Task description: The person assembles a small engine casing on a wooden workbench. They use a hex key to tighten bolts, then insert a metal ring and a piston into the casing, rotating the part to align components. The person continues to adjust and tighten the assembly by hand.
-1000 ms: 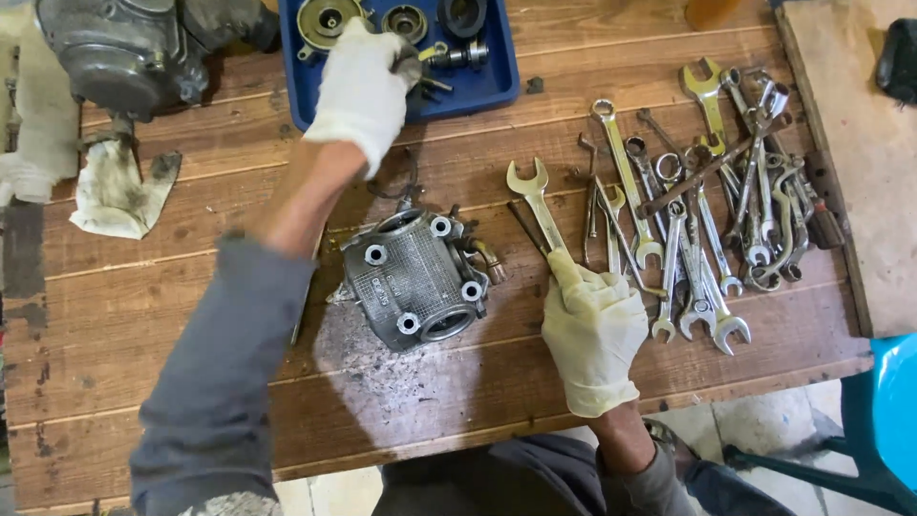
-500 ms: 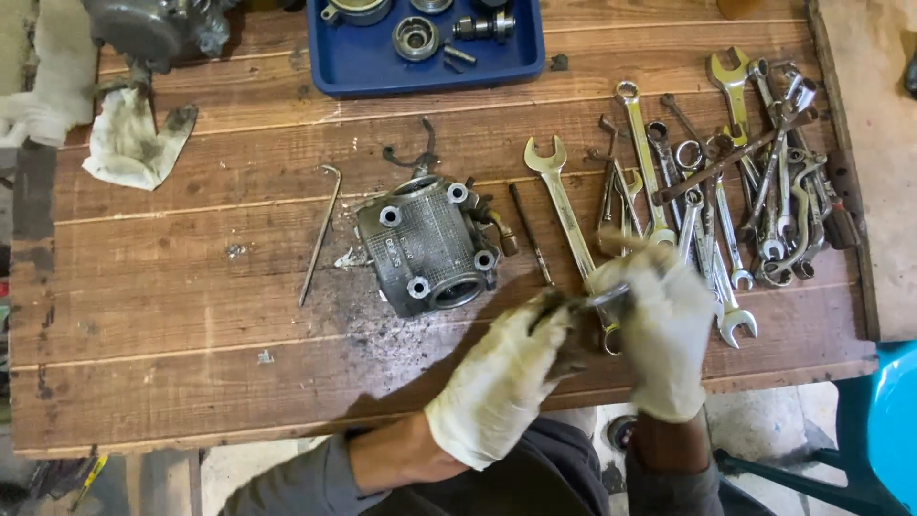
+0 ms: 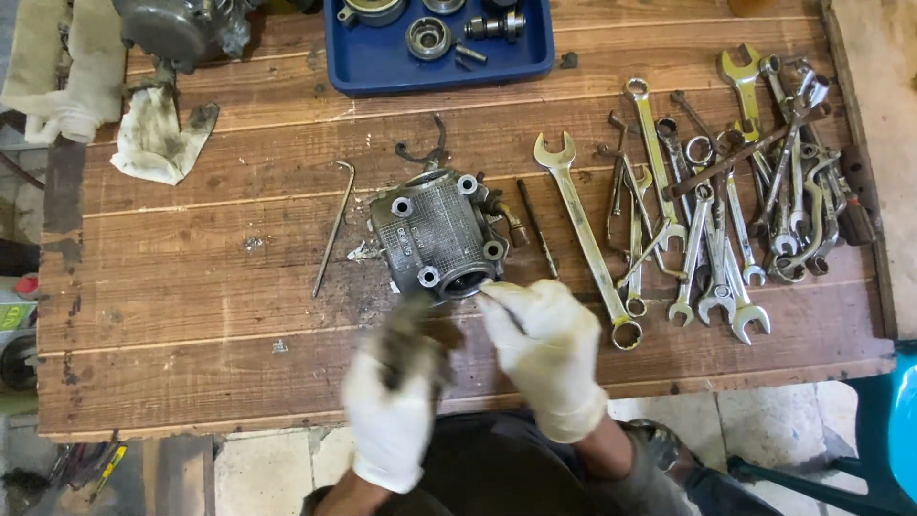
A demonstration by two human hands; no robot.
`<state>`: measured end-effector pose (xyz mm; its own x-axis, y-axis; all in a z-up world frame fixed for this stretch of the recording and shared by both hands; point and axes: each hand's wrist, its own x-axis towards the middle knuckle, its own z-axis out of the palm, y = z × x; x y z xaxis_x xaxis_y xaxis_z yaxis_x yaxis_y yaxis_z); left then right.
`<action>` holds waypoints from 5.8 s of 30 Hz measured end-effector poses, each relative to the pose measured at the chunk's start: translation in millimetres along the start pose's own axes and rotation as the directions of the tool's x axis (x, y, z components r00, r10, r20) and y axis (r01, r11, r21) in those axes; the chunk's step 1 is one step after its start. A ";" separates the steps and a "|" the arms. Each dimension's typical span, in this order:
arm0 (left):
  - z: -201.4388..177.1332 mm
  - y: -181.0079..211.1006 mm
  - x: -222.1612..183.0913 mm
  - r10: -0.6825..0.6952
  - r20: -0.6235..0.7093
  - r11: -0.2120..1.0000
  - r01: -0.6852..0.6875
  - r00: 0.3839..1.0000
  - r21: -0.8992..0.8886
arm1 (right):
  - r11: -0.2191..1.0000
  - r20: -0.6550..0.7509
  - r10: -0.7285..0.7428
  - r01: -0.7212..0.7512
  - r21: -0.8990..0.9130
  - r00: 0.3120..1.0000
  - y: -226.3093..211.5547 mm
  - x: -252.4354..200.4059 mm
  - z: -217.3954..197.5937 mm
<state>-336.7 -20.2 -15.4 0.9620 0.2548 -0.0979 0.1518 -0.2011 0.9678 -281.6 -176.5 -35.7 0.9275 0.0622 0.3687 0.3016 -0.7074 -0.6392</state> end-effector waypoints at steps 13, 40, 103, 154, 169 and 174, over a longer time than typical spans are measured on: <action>-35.2 -35.6 70.4 -0.112 0.301 0.961 0.181 0.947 -0.210 | 0.657 0.045 -0.466 0.379 -0.652 0.884 -5.6 4.4 42.5; -33.9 -48.2 58.5 -0.132 0.309 0.955 0.205 0.942 -0.216 | 0.980 -0.389 -0.153 0.087 -0.181 0.909 35.5 -30.1 68.2; -0.3 -14.1 27.3 0.338 -0.078 0.936 -0.326 0.938 0.136 | 0.838 0.149 0.153 -0.208 0.505 0.977 11.1 8.1 -8.5; -18.6 -10.1 101.7 0.466 0.059 0.869 -0.470 0.883 0.154 | 0.945 -0.188 0.222 -0.164 0.283 0.957 3.4 -14.3 -78.2; -46.6 -13.7 124.0 0.473 0.262 0.874 -0.486 0.841 -0.018 | 0.997 -0.172 -0.066 0.057 -0.060 0.983 -34.2 -21.0 -39.8; -45.4 -6.8 119.7 0.481 0.267 0.869 -0.494 0.835 -0.024 | 0.963 -0.239 -0.269 0.258 -0.075 0.933 -38.0 -8.6 -30.0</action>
<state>-232.8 54.6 -23.2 0.9368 -0.1370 0.3219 -0.3482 -0.2781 0.8952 -307.7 -171.2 5.7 0.7314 0.0798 0.6772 0.5132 -0.7184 -0.4696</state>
